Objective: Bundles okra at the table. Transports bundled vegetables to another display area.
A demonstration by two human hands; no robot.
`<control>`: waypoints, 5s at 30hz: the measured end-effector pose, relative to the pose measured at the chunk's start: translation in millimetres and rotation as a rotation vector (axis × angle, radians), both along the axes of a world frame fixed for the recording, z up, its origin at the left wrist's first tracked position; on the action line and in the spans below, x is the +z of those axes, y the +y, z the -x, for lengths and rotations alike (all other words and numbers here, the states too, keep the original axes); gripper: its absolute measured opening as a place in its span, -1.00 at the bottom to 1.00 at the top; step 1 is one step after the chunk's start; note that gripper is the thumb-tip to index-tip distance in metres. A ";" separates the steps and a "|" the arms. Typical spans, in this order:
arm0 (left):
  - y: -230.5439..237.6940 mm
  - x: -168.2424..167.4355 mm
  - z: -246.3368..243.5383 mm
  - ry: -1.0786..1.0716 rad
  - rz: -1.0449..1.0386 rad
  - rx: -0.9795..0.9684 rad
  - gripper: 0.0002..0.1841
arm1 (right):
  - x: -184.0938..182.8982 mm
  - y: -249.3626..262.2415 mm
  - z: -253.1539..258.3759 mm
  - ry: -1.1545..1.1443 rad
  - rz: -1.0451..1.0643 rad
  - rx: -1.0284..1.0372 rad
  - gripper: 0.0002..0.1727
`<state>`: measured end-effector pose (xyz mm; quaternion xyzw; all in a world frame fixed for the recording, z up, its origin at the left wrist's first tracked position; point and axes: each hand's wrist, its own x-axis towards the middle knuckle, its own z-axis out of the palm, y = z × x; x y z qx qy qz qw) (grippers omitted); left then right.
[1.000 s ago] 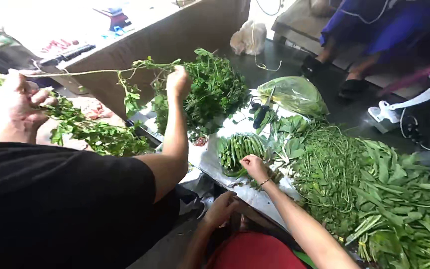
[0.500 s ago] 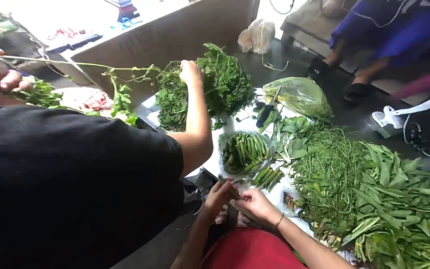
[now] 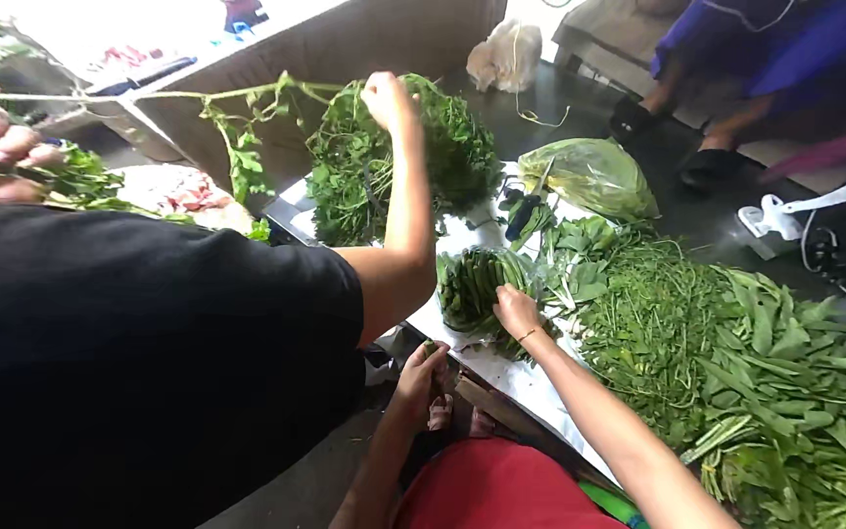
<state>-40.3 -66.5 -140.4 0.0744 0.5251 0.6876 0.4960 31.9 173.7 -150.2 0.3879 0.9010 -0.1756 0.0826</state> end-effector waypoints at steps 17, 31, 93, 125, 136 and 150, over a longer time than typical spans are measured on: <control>43.9 29.1 -19.9 -0.173 -0.279 -0.136 -0.60 | 42.7 -81.2 -77.5 0.948 0.402 0.231 -0.77; 28.9 9.5 -28.3 -0.006 -0.121 -0.017 -0.71 | 14.4 -96.3 -80.9 0.828 0.466 0.161 -0.70; 25.1 -25.6 -35.7 -0.143 -0.013 -0.255 -0.65 | 25.1 -11.1 -52.5 0.447 0.557 -0.008 -0.74; 92.3 47.7 -28.8 -0.083 -0.535 -0.118 -0.68 | 70.8 -81.7 -91.2 1.324 0.703 -0.358 -0.81; 70.5 23.5 -7.1 0.104 -0.382 0.019 -0.68 | 49.9 -20.5 -90.1 1.081 0.416 -0.343 -0.83; 9.6 17.4 10.9 0.112 -0.303 0.227 -0.69 | 24.7 18.5 24.9 0.110 -0.001 0.099 -0.68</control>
